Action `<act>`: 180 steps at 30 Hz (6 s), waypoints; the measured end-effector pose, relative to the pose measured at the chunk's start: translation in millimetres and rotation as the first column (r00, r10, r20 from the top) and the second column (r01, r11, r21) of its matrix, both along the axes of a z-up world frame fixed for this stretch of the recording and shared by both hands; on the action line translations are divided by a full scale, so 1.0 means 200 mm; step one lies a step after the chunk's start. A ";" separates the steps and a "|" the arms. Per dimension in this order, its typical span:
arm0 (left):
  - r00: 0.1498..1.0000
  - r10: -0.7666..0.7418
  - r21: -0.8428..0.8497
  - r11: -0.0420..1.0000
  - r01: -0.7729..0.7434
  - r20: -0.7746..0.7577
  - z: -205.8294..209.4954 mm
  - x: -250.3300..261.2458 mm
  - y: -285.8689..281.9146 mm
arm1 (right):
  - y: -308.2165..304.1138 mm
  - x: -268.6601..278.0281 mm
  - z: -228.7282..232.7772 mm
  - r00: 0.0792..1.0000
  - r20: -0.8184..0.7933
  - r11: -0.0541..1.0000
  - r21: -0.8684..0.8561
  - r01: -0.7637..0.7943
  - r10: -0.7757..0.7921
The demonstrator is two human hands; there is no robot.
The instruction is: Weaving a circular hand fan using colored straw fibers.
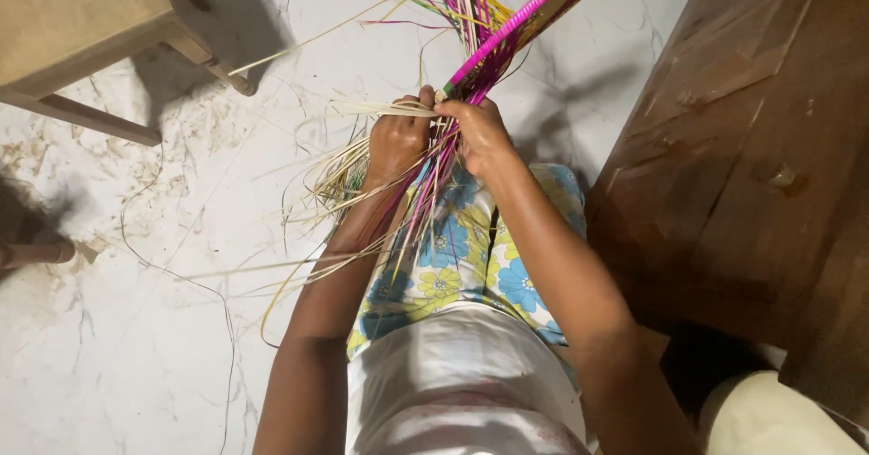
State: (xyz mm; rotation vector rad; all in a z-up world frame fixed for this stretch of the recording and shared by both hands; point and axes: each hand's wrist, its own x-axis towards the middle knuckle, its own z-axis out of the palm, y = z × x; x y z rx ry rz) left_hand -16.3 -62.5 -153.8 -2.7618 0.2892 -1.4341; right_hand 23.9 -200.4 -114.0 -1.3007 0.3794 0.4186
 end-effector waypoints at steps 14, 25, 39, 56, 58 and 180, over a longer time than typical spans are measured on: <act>0.991 -0.083 -0.238 0.970 0.056 -0.108 0.04 -0.02 0.12 | -0.28 0.01 -0.03 0.806 -0.023 0.389 -0.867 -0.311 0.592; 0.985 0.117 -0.452 0.877 -0.162 -0.125 0.33 -0.04 0.58 | -1.66 0.32 -0.41 0.428 0.174 -0.145 -0.776 0.614 0.887; 0.948 -0.251 -0.278 0.941 0.192 -0.198 0.46 0.05 -0.21 | -0.41 0.05 0.55 0.714 0.501 0.839 -0.494 -0.228 0.489; 0.962 -0.252 -0.646 0.753 0.127 -0.105 0.56 0.03 0.29 | -1.57 0.21 0.96 0.328 0.511 0.362 -0.833 0.419 0.795; 0.909 -0.307 -0.789 0.613 -0.039 -0.283 0.18 0.10 0.14 | -1.89 0.42 0.70 0.363 0.530 0.435 -0.844 0.315 0.766; 0.361 -0.468 -0.591 0.645 -0.484 -0.807 -0.04 -0.62 -0.29 | -0.59 -0.73 -0.49 0.336 0.734 0.652 -0.678 0.339 0.590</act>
